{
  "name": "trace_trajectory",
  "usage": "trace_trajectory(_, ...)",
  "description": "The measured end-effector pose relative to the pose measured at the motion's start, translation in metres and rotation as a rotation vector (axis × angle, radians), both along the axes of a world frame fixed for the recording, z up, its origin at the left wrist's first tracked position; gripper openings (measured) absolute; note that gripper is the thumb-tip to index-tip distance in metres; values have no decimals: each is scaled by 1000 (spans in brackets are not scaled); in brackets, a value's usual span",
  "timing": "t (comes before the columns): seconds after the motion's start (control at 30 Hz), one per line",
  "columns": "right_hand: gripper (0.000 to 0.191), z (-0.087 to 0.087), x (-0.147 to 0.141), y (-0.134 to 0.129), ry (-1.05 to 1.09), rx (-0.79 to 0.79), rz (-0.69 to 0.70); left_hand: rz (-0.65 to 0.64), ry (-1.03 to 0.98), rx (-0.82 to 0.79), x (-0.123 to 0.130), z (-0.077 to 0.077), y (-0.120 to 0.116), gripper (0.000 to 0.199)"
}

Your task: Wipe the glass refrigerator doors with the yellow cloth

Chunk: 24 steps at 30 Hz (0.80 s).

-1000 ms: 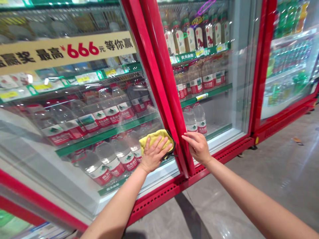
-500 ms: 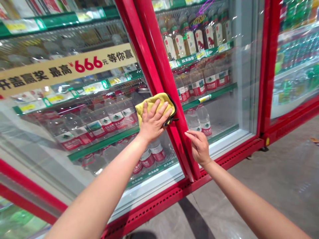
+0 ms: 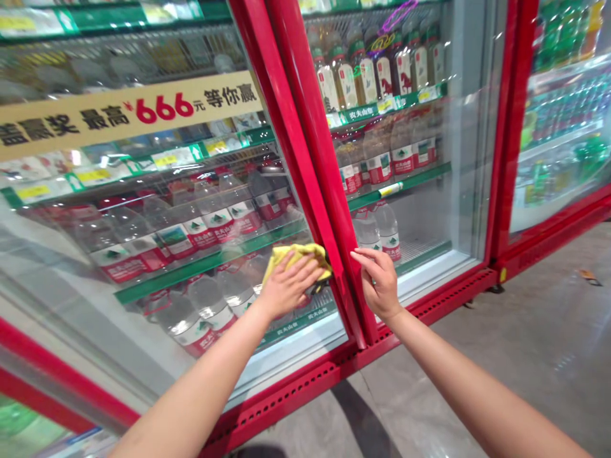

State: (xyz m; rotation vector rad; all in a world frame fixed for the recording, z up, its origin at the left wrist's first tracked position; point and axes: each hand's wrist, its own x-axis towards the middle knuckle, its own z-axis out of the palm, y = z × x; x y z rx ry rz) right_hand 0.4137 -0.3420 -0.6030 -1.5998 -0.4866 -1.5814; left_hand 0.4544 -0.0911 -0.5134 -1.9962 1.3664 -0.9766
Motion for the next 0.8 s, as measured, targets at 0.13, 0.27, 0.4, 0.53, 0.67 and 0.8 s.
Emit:
trace_trajectory(0.13, 51, 2, 0, 5, -7, 27, 2, 190, -101, -223, -10, 2, -9, 78)
trace_trajectory(0.27, 51, 3, -4, 13, 10, -51, 35, 45, 40, 116, -13, -35, -9, 42)
trace_trajectory(0.4, 54, 6, -7, 23, -13, -58, 64, 41, 63, 125, -12, -23, -5, 48)
trace_trajectory(0.53, 54, 9, -8, 30, 1, -20, 76, 267, -89, -328, -19, 0, -1, 89)
trace_trajectory(0.67, 48, 10, -12, 38, 15, -19, 73, 275, -95, -292, -25, -34, 9, 79)
trace_trajectory(0.8, 47, 12, -16, 50, -5, -41, 114, 124, -1, 32, -25, -55, 25, 53)
